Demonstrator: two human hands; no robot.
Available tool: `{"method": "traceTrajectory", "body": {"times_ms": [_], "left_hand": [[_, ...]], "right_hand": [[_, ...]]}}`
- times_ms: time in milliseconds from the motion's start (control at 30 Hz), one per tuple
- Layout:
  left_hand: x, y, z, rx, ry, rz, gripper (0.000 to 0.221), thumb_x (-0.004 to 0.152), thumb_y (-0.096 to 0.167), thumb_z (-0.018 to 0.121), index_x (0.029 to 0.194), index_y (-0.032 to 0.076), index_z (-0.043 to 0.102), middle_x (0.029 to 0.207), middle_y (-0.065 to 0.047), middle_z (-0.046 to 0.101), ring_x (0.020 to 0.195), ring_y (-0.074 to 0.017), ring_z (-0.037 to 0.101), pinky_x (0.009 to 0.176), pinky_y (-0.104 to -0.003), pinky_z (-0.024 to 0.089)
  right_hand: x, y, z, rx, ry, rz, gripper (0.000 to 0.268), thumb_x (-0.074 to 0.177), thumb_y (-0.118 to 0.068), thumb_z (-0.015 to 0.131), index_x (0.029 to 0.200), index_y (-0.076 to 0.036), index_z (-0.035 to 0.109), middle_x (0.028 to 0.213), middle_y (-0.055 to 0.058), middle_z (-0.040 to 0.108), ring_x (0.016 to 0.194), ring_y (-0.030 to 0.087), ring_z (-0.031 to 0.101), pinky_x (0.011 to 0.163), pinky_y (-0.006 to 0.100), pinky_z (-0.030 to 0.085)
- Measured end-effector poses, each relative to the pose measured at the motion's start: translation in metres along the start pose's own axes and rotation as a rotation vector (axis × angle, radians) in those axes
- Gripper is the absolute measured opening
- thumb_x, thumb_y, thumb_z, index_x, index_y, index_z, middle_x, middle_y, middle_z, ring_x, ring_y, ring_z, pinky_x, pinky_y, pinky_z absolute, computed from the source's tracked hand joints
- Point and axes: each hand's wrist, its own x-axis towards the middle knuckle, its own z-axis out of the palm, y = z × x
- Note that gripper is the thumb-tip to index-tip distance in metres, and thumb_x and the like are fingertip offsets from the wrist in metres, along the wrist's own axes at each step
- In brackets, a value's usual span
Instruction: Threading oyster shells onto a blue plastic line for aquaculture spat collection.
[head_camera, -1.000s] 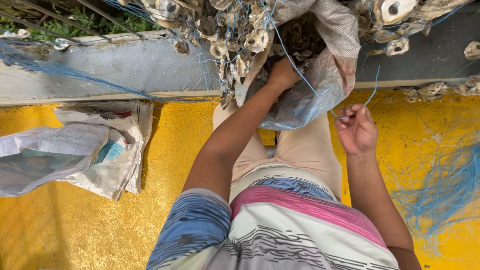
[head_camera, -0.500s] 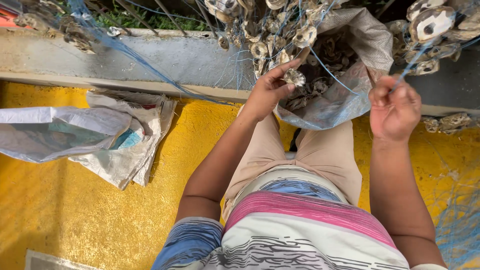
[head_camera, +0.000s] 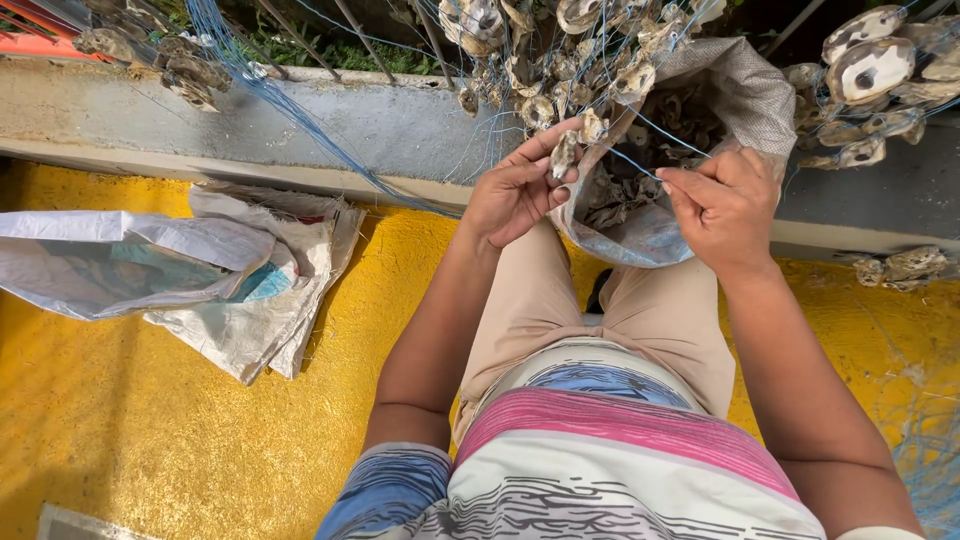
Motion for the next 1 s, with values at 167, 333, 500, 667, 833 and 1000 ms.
{"method": "traceTrajectory", "body": {"times_ms": [167, 333, 500, 667, 833, 1000], "left_hand": [[0.001, 0.004, -0.009, -0.135, -0.072, -0.066, 0.056, 0.106, 0.003, 0.048, 0.16, -0.006, 0.034, 0.128, -0.013, 0.061, 0.097, -0.0152, 0.058, 0.083, -0.026, 0.051], [0.002, 0.003, -0.012, -0.136, -0.071, -0.079, 0.057, 0.106, 0.004, 0.05, 0.16, -0.006, 0.034, 0.126, -0.013, 0.062, 0.097, -0.0145, 0.056, 0.083, -0.025, 0.05], [0.003, 0.005, -0.007, -0.077, -0.061, -0.083, 0.056, 0.107, 0.006, 0.052, 0.159, -0.006, 0.036, 0.125, -0.014, 0.063, 0.096, -0.0141, 0.058, 0.083, -0.026, 0.051], [-0.001, 0.007, -0.001, -0.037, -0.056, -0.057, 0.054, 0.107, 0.008, 0.054, 0.158, -0.006, 0.04, 0.126, -0.014, 0.065, 0.097, -0.0142, 0.061, 0.083, -0.026, 0.051], [-0.002, 0.004, 0.001, 0.095, -0.02, -0.074, 0.051, 0.106, 0.009, 0.054, 0.155, -0.004, 0.045, 0.125, -0.011, 0.066, 0.098, -0.0136, 0.061, 0.084, -0.027, 0.05], [0.002, -0.016, 0.006, 0.299, -0.041, -0.08, 0.046, 0.105, 0.004, 0.056, 0.151, 0.003, 0.056, 0.119, -0.003, 0.065, 0.101, -0.01, 0.06, 0.086, -0.027, 0.05]], "right_hand": [[0.009, -0.017, -0.013, 0.03, -0.018, -0.047, 0.019, 0.09, -0.011, 0.087, 0.107, -0.018, 0.084, 0.083, 0.0, 0.056, 0.08, 0.021, 0.051, 0.072, 0.035, 0.042], [0.013, -0.024, -0.015, 0.042, -0.039, -0.067, 0.016, 0.089, -0.01, 0.086, 0.104, -0.016, 0.083, 0.084, 0.001, 0.055, 0.08, 0.022, 0.051, 0.071, 0.036, 0.043], [0.017, -0.027, -0.013, 0.022, -0.038, -0.061, 0.015, 0.088, -0.012, 0.087, 0.102, -0.016, 0.083, 0.081, 0.0, 0.054, 0.083, 0.022, 0.051, 0.074, 0.038, 0.043], [0.012, -0.025, -0.009, 0.049, -0.06, -0.016, 0.013, 0.089, -0.011, 0.086, 0.101, -0.015, 0.082, 0.081, 0.001, 0.054, 0.08, 0.021, 0.051, 0.072, 0.037, 0.043], [0.017, -0.033, -0.011, 0.049, -0.061, -0.031, 0.013, 0.087, -0.01, 0.086, 0.099, -0.014, 0.082, 0.079, 0.002, 0.054, 0.078, 0.022, 0.051, 0.07, 0.037, 0.043], [0.012, -0.034, 0.015, 0.116, -0.029, 0.004, 0.01, 0.094, -0.009, 0.081, 0.103, -0.012, 0.08, 0.088, 0.002, 0.06, 0.081, 0.022, 0.057, 0.075, 0.039, 0.046]]}}
